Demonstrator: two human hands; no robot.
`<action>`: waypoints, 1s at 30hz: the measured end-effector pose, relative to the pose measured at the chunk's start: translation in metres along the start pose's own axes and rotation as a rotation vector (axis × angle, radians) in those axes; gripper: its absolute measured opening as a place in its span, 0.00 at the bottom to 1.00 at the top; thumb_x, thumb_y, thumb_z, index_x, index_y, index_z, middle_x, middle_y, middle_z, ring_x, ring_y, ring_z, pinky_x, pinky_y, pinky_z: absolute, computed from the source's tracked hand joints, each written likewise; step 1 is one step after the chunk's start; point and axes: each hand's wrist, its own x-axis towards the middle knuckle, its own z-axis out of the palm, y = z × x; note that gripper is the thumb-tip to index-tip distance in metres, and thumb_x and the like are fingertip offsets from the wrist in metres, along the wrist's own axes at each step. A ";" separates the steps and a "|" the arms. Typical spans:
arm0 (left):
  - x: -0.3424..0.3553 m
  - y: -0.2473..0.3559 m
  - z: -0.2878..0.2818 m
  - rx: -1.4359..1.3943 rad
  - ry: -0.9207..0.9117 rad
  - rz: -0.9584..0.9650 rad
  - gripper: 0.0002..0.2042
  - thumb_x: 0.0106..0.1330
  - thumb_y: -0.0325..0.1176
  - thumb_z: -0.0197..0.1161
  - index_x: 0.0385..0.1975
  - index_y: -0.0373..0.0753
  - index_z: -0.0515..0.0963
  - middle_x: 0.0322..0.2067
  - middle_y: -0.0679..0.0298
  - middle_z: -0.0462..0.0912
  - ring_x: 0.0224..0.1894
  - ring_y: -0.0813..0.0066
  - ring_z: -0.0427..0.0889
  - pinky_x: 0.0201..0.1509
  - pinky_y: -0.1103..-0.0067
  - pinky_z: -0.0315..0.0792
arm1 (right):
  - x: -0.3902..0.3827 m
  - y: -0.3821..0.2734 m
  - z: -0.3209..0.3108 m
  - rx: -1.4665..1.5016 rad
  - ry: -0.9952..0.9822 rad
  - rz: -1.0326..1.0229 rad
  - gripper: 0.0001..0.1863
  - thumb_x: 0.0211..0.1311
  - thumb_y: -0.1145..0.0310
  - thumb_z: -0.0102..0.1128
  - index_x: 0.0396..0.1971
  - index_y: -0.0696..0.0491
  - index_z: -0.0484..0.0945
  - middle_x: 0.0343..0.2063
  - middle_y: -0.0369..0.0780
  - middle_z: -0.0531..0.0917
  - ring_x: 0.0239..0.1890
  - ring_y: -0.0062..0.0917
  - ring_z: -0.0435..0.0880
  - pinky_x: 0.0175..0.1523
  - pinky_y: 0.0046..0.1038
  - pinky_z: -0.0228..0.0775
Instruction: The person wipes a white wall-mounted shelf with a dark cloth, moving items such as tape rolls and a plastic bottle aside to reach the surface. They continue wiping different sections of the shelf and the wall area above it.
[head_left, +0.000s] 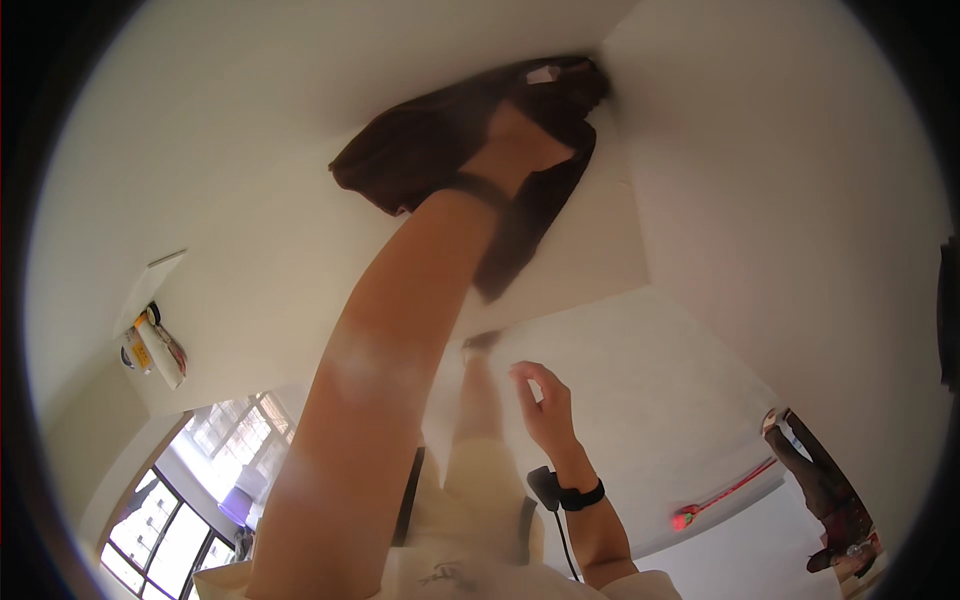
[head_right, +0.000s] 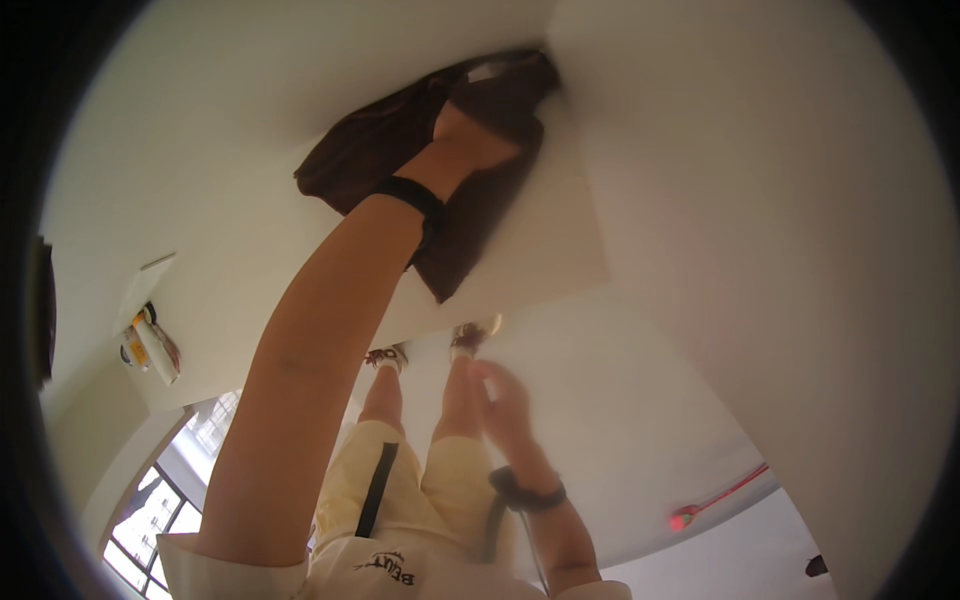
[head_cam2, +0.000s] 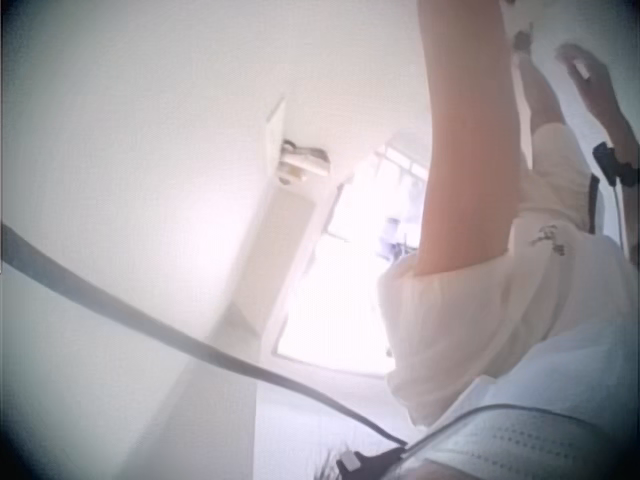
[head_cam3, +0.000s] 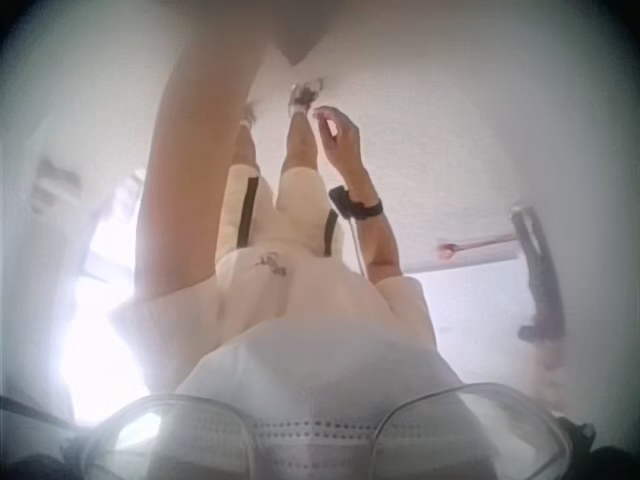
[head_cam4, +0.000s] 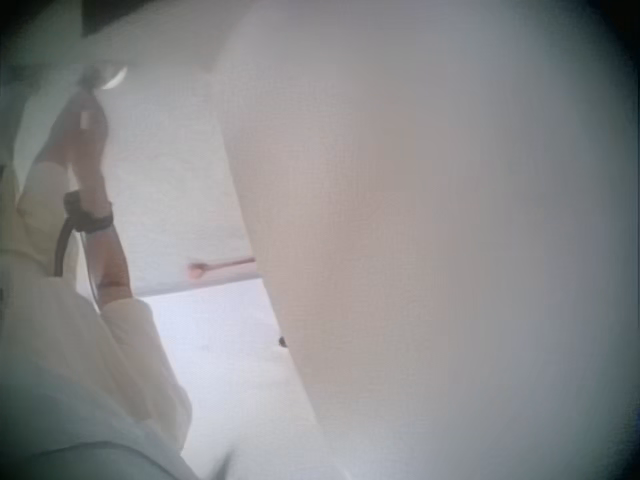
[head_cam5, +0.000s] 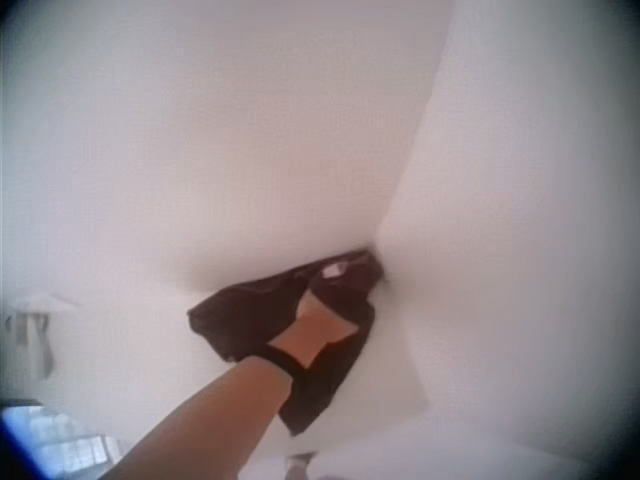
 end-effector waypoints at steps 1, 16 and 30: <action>0.000 -0.002 0.001 -0.012 0.004 0.013 0.25 0.55 0.32 0.50 0.57 0.44 0.71 0.59 0.63 0.71 0.59 0.65 0.71 0.62 0.70 0.65 | -0.002 0.001 0.004 0.013 -0.006 0.023 0.07 0.64 0.73 0.54 0.37 0.59 0.78 0.37 0.42 0.84 0.40 0.27 0.83 0.42 0.24 0.73; -0.073 0.036 -0.020 -0.096 0.189 0.155 0.19 0.51 0.23 0.53 0.46 0.37 0.72 0.50 0.57 0.75 0.55 0.61 0.73 0.56 0.69 0.69 | -0.041 -0.001 0.051 -0.004 0.001 0.096 0.07 0.64 0.74 0.53 0.38 0.59 0.78 0.37 0.43 0.83 0.40 0.29 0.83 0.45 0.25 0.72; -0.158 0.098 0.047 -1.201 -0.362 -0.053 0.15 0.60 0.26 0.52 0.47 0.41 0.74 0.54 0.64 0.73 0.56 0.71 0.71 0.65 0.66 0.55 | -0.095 0.003 0.061 0.067 0.060 0.116 0.09 0.61 0.76 0.53 0.40 0.60 0.77 0.38 0.44 0.83 0.41 0.31 0.82 0.46 0.25 0.72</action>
